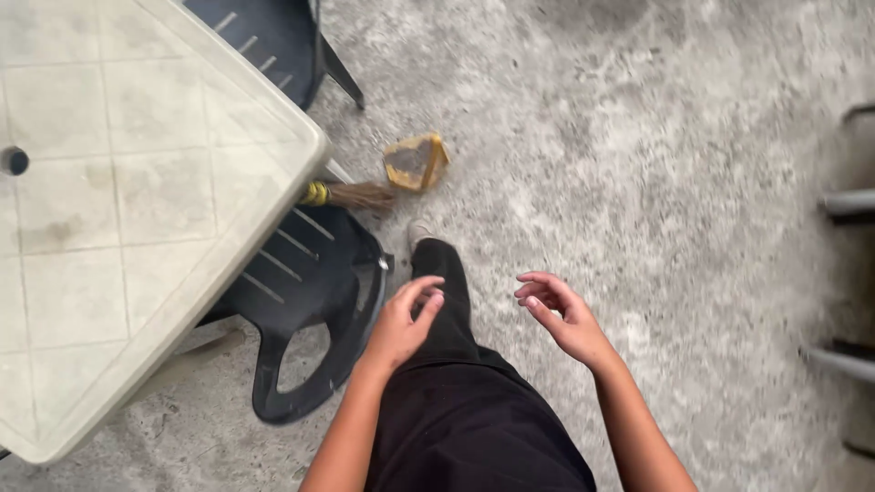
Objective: Sweeping the concrete floor with a broom and dustpan followed by wiping down plastic chairs with a spray cleaner and cloth.
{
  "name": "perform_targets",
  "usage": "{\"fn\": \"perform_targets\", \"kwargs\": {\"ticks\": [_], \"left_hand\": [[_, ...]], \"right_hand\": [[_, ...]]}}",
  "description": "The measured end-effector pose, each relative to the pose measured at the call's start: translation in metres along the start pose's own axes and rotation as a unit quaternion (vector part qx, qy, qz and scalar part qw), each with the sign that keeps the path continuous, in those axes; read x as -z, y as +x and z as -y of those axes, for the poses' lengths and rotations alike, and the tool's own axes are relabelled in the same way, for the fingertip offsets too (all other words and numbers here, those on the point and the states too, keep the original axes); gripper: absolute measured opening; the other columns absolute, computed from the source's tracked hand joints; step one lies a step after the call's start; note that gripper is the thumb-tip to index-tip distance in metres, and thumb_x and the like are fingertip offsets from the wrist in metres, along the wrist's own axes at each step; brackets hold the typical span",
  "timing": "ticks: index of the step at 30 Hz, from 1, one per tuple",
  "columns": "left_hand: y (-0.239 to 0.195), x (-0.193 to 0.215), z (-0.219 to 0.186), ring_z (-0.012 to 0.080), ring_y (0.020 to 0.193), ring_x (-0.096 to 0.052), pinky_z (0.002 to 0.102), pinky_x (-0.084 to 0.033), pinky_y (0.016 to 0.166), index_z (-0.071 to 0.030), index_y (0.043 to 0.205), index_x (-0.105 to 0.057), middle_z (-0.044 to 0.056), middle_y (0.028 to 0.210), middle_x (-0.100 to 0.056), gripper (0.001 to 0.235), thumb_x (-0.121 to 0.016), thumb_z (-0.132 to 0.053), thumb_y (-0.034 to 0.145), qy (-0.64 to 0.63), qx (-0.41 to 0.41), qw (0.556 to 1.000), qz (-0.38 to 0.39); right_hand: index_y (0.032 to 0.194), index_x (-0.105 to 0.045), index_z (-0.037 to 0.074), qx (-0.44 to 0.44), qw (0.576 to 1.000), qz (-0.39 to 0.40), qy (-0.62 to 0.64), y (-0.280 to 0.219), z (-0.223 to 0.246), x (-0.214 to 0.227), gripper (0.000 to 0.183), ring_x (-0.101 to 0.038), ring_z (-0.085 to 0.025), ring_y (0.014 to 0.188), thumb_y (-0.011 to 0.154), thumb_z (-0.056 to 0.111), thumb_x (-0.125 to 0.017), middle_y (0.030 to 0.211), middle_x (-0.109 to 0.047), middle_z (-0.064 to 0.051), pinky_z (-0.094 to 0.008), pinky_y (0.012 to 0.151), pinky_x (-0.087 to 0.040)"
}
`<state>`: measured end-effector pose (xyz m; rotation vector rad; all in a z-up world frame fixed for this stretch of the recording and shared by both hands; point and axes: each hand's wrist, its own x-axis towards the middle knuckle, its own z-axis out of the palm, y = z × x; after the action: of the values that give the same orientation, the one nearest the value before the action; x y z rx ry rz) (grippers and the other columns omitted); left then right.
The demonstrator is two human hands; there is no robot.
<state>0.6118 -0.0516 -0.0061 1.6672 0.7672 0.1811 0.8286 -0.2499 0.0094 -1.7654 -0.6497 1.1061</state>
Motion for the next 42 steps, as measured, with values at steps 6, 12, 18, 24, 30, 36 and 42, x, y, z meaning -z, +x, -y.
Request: {"fn": "perform_targets", "kwargs": {"ticks": [6,12,18,24,30,36,42], "left_hand": [[0.159,0.057,0.049,0.0282,0.103,-0.07,0.04,-0.055,0.089,-0.013,0.12,-0.068,0.009,0.113,-0.07,0.032,-0.066,-0.035,0.097,0.138,0.027,0.97,-0.2],[0.235,0.105,0.126,0.0385,0.122,-0.052,0.056,-0.042,0.099,-0.013,0.128,-0.061,0.011,0.129,-0.056,0.042,-0.072,-0.028,0.091,0.374,0.124,0.877,-0.274],[0.256,0.111,0.152,0.0325,0.126,-0.043,0.056,-0.034,0.109,-0.027,0.142,-0.057,0.004,0.14,-0.045,0.069,-0.075,-0.015,0.076,0.557,0.119,0.795,-0.21],[0.235,0.084,0.19,0.0432,0.145,-0.026,0.056,-0.021,0.117,-0.018,0.15,-0.053,0.01,0.159,-0.025,0.063,-0.064,-0.023,0.088,0.74,0.06,0.66,-0.115],[0.222,0.106,0.199,0.0411,0.154,0.005,0.061,0.002,0.121,-0.016,0.146,-0.057,0.002,0.172,0.009,0.053,-0.052,-0.034,0.096,0.86,0.072,0.504,0.049],[0.217,0.101,0.208,0.0266,0.156,0.015,0.053,0.01,0.118,-0.023,0.164,-0.027,0.003,0.172,0.012,0.071,-0.047,-0.032,0.096,0.874,-0.028,0.481,0.066],[0.248,0.084,0.276,0.0194,0.16,0.0,0.042,0.001,0.125,-0.016,0.164,-0.02,0.002,0.174,0.003,0.069,-0.045,-0.026,0.1,0.756,0.003,0.653,0.047]], "right_hand": [[0.136,-0.06,0.007,0.004,0.996,0.062,0.062,0.125,0.037,-0.025,0.037,-0.07,-0.017,0.106,0.1,0.017,-0.062,0.111,-0.072,-0.007,-0.034,0.093,-0.056],[0.139,-0.056,0.01,0.0,0.973,0.219,-0.078,0.183,0.15,-0.037,0.042,-0.067,-0.016,0.109,0.098,0.018,-0.064,0.116,-0.071,-0.006,-0.032,0.094,-0.054],[0.138,-0.059,0.009,-0.017,0.956,0.281,-0.078,0.245,0.136,-0.021,0.039,-0.064,-0.014,0.102,0.1,0.017,-0.062,0.113,-0.071,-0.006,-0.032,0.092,-0.052],[0.134,-0.06,0.011,-0.065,0.929,0.335,-0.145,0.287,0.149,-0.019,0.037,-0.064,-0.014,0.091,0.098,0.019,-0.063,0.107,-0.071,-0.003,-0.03,0.086,-0.055],[0.133,-0.06,0.011,-0.05,0.919,0.362,-0.15,0.3,0.157,-0.029,0.036,-0.066,-0.013,0.094,0.098,0.019,-0.063,0.108,-0.071,-0.004,-0.031,0.088,-0.055],[0.132,-0.061,0.01,-0.02,0.901,0.392,-0.185,0.301,0.157,-0.043,0.037,-0.069,-0.019,0.095,0.097,0.021,-0.064,0.106,-0.071,-0.007,-0.033,0.087,-0.056],[0.129,-0.061,0.008,0.043,0.887,0.386,-0.248,0.306,0.162,-0.04,0.037,-0.069,-0.028,0.1,0.096,0.023,-0.065,0.104,-0.07,-0.011,-0.039,0.087,-0.055]]}}
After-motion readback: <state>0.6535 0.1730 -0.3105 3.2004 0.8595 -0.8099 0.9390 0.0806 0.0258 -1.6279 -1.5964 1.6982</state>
